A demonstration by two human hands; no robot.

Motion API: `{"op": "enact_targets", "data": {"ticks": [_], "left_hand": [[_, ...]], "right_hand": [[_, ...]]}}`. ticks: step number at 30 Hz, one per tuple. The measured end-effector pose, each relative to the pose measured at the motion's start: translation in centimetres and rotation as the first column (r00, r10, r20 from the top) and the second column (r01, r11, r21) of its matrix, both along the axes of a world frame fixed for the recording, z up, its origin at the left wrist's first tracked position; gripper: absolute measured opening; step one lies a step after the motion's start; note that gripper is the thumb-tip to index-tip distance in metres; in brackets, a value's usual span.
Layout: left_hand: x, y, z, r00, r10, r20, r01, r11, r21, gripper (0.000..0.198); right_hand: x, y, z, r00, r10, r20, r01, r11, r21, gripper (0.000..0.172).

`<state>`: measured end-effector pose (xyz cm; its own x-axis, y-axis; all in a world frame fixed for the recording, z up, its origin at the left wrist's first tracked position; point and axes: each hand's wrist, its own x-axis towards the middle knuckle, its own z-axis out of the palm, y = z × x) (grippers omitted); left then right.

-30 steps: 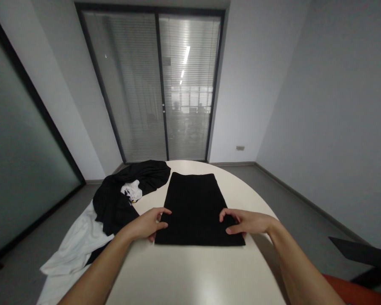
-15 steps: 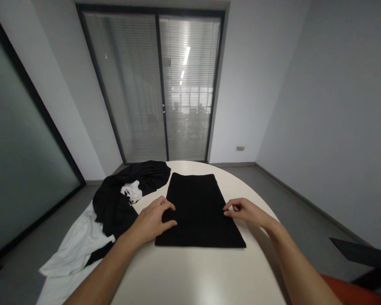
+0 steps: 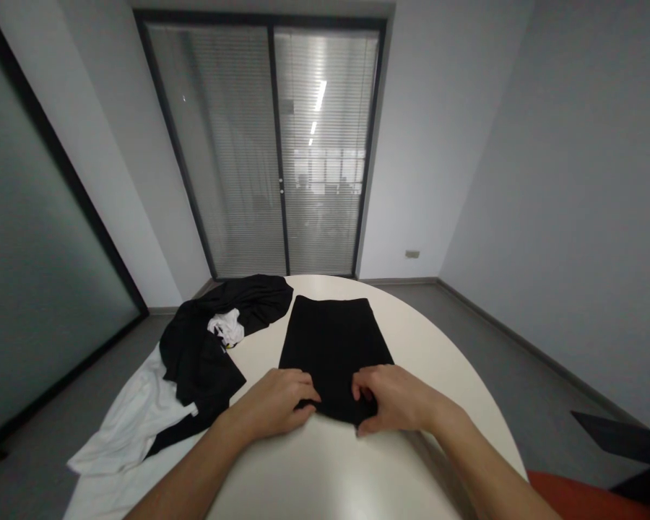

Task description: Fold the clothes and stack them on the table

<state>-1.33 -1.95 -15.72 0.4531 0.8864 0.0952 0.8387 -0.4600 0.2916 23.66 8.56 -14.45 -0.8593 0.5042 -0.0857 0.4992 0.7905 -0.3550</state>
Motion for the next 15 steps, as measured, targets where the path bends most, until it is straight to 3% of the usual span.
{"op": "enact_targets", "data": {"ticks": [3, 5, 7, 9, 12, 13, 15], "left_hand": [[0.0, 0.0, 0.1, 1.0, 0.008, 0.029, -0.008, 1.0, -0.002, 0.025], [0.1, -0.2, 0.5, 0.999, 0.009, 0.049, -0.008, 1.0, -0.024, 0.023], [0.3, -0.6, 1.0, 0.996, 0.009, 0.088, 0.0, 0.995, -0.102, 0.021], [0.6, -1.1, 1.2, 0.991, 0.019, 0.135, 0.019, 0.961, -0.275, 0.019], [1.3, -1.8, 0.3, 0.984, -0.031, 0.174, 0.13, 0.798, -0.589, 0.018], [1.6, -1.9, -0.2, 0.981, -0.073, 0.177, 0.173, 0.734, -0.657, 0.019], [2.1, -2.1, -1.2, 0.972, -0.148, 0.183, 0.235, 0.635, -0.736, 0.018]], "right_hand": [[-0.8, -0.7, 0.1, 0.999, -0.008, 0.049, 0.004, 0.998, 0.067, 0.022], [-0.7, -0.8, 0.3, 0.998, -0.007, 0.063, 0.005, 1.0, 0.028, 0.015], [-0.5, -1.0, 0.4, 0.996, 0.007, 0.089, 0.002, 0.996, -0.091, 0.012], [-0.4, -1.5, 0.3, 0.986, 0.049, 0.159, 0.0, 0.956, -0.292, 0.015], [-1.2, -3.1, -0.4, 0.921, 0.25, 0.298, -0.017, 0.79, -0.612, 0.022], [-1.7, -3.7, -0.7, 0.883, 0.345, 0.32, -0.052, 0.748, -0.662, 0.021], [-2.6, -4.8, -1.3, 0.796, 0.505, 0.333, -0.186, 0.728, -0.659, 0.021]]}}
